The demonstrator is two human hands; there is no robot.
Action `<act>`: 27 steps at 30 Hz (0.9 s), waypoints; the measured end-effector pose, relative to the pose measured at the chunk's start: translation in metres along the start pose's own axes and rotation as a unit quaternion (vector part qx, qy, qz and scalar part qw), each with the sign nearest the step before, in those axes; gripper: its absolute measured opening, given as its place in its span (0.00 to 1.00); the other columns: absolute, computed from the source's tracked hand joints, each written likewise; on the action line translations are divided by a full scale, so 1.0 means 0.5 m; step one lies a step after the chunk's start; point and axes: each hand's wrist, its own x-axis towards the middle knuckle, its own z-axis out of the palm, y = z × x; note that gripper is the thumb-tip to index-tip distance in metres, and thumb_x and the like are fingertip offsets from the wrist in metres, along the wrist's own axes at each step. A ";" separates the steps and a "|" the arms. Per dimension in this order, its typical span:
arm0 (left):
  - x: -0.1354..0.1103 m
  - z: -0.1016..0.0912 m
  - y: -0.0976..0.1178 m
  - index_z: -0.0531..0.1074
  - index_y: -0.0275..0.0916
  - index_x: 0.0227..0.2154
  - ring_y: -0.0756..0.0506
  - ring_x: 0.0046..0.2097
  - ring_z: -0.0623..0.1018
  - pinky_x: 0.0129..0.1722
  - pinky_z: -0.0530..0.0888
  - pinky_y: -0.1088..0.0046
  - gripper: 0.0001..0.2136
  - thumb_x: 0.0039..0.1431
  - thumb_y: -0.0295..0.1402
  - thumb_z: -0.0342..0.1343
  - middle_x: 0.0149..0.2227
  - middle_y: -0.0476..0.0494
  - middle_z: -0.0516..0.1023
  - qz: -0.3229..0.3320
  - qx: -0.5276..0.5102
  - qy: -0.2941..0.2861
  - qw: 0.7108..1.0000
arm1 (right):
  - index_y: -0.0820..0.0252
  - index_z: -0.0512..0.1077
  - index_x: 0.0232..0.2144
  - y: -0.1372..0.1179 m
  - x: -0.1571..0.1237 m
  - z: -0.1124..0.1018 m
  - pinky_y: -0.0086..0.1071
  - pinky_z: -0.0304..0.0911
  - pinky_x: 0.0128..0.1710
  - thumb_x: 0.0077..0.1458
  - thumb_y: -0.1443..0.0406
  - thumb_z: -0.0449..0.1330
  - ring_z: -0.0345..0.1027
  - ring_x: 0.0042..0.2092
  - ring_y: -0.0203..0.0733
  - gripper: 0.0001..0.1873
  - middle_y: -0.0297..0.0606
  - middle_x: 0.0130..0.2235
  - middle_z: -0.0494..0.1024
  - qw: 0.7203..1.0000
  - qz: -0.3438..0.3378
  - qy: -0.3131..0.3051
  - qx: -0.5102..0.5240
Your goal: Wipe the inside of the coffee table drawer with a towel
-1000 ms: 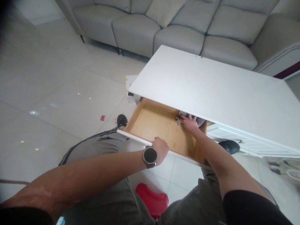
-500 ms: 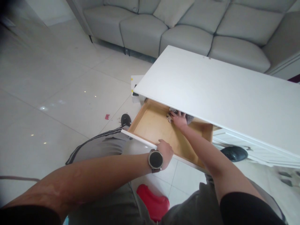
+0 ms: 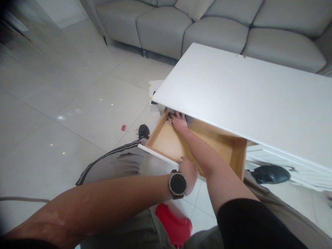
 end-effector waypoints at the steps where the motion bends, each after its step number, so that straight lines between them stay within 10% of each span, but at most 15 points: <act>1: -0.003 -0.008 -0.001 0.81 0.30 0.55 0.27 0.57 0.81 0.63 0.70 0.38 0.20 0.62 0.28 0.57 0.52 0.27 0.84 0.020 0.018 -0.021 0.999 | 0.56 0.72 0.65 0.013 -0.018 0.007 0.71 0.52 0.61 0.67 0.72 0.43 0.45 0.71 0.71 0.31 0.45 0.68 0.71 1.000 -0.008 -0.003 -0.005; 11: -0.033 -0.042 -0.012 0.78 0.27 0.58 0.27 0.56 0.81 0.61 0.73 0.37 0.20 0.64 0.24 0.55 0.55 0.25 0.82 0.063 0.058 -0.037 0.996 | 0.44 0.61 0.73 0.188 -0.295 0.048 0.79 0.52 0.59 0.66 0.70 0.47 0.43 0.71 0.76 0.35 0.38 0.74 0.60 0.991 0.078 -0.084 -0.070; 18: -0.033 -0.042 -0.019 0.78 0.27 0.58 0.29 0.56 0.81 0.59 0.74 0.39 0.21 0.64 0.21 0.53 0.56 0.23 0.80 0.075 0.074 -0.018 0.994 | 0.43 0.71 0.66 0.294 -0.511 0.043 0.77 0.57 0.55 0.65 0.68 0.50 0.48 0.67 0.77 0.31 0.38 0.73 0.63 0.966 0.188 -0.120 -0.131; 27: -0.018 -0.030 -0.019 0.80 0.28 0.54 0.28 0.51 0.83 0.55 0.75 0.42 0.20 0.58 0.22 0.61 0.50 0.23 0.83 0.071 0.067 -0.001 0.995 | 0.45 0.64 0.71 0.200 -0.462 0.005 0.55 0.64 0.53 0.65 0.62 0.53 0.53 0.62 0.70 0.33 0.44 0.70 0.64 0.962 0.264 -0.010 -0.074</act>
